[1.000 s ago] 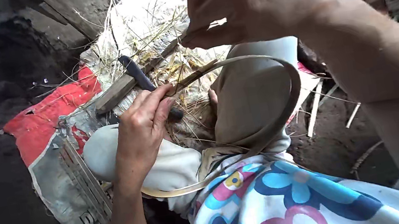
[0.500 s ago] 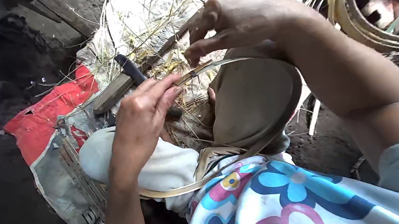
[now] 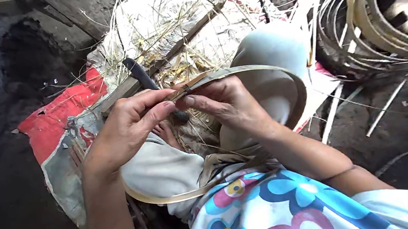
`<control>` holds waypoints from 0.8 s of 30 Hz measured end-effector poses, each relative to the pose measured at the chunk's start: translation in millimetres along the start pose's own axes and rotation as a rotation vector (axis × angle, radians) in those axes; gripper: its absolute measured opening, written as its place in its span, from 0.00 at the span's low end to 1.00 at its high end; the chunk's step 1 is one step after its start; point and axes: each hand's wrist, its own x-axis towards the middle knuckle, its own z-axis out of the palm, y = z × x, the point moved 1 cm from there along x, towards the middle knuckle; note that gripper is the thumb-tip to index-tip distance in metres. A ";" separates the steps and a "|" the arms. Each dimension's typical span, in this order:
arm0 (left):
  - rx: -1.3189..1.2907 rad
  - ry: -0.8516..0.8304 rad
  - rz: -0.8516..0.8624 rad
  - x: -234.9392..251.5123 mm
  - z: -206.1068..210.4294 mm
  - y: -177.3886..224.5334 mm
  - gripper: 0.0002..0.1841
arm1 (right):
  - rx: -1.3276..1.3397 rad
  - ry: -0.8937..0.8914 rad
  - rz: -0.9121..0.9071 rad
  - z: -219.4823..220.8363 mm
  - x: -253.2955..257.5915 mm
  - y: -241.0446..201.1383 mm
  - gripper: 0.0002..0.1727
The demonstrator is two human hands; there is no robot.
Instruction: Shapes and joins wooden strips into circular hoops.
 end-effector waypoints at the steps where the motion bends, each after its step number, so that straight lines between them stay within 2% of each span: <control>1: -0.006 0.004 0.003 -0.7 0.3 0.2 0.12 | 0.021 0.021 0.000 2.2 0.2 2.8 0.09; 9: 0.094 0.022 -0.002 -3.3 3.5 8.8 0.14 | -0.211 -0.021 -0.033 -10.0 -0.8 12.3 0.11; 11: 0.105 0.022 0.008 -1.7 2.8 7.1 0.14 | -0.107 -0.057 0.030 -13.7 -2.9 12.1 0.18; 13: 0.121 0.014 0.021 -1.4 2.5 4.6 0.14 | 0.177 -0.110 0.153 -16.6 -3.4 12.6 0.23; 15: 0.115 0.021 0.026 -1.0 3.4 3.5 0.14 | 0.357 -0.102 0.249 -14.4 -3.0 10.8 0.20; 19: 0.128 0.045 0.043 -2.1 4.4 1.2 0.14 | 0.375 -0.036 0.275 -8.0 0.5 6.3 0.08; 21: 0.134 0.063 0.044 -2.7 5.7 1.1 0.14 | 0.330 -0.031 0.330 -8.7 1.4 5.7 0.08; 24: 0.128 0.063 0.037 -3.4 7.0 1.6 0.14 | 0.429 -0.099 0.404 -10.1 1.6 5.5 0.12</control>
